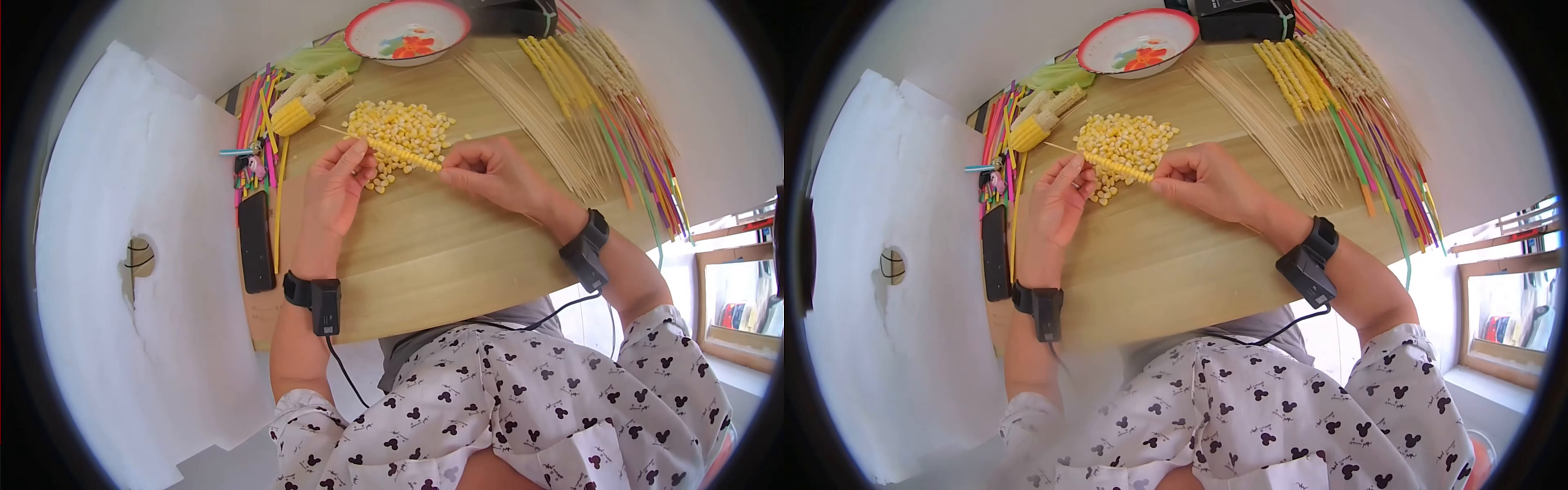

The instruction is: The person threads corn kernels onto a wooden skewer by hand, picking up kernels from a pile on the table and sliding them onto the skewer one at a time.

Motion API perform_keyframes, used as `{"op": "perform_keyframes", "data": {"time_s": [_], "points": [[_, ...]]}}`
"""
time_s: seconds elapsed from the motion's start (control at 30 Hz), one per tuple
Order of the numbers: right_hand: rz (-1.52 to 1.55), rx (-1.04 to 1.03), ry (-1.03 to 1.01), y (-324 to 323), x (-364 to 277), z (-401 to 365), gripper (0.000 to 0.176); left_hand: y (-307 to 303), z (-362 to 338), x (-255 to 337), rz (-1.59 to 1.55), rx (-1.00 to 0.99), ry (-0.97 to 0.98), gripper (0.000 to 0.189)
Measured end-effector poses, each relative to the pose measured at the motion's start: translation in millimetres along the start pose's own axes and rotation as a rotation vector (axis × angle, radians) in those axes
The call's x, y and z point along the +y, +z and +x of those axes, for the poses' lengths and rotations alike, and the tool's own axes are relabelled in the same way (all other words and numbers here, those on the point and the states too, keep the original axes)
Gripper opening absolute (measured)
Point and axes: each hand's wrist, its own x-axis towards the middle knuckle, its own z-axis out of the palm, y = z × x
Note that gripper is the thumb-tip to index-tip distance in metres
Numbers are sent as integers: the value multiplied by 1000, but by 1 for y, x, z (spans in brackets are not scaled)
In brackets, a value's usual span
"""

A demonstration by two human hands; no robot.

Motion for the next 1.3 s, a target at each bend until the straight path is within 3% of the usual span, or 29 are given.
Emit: {"op": "perform_keyframes", "data": {"time_s": [0.27, 0.33, 0.37, 0.43, 0.47, 0.53, 0.73, 0.87, 1.03, 1.3], "points": [[23, 9, 4, -2, 2, 4, 16, 4, -2, 7, 148, 29, 89, 17], [27, 9, -5, -4, 2, 5, 15, 7, -4, 12, 491, 82, 264, 18], [25, 8, -8, -5, 2, 5, 15, 6, -5, 13, 490, 82, 268, 18], [22, 39, -6, -7, 3, 5, 13, 6, -7, 16, 787, 56, 330, 17], [20, 39, -12, -8, 2, 5, 13, 8, -10, 18, 788, 56, 336, 17], [34, 45, 24, -11, -1, 5, 13, 13, -15, 22, 1056, 8, 174, 15], [-7, 86, 28, -15, 1, 4, 15, 5, -9, 4, 1243, -113, 334, 14], [-25, 93, 36, -15, -2, 3, 14, 10, -11, 2, 1338, -109, 378, 17], [-82, 93, -16, -17, 4, 4, 14, 8, -9, -5, 1454, -79, 597, 15], [-89, 81, -45, -15, 8, 4, 13, 5, -8, -5, 1433, -4, 580, 11]]}}
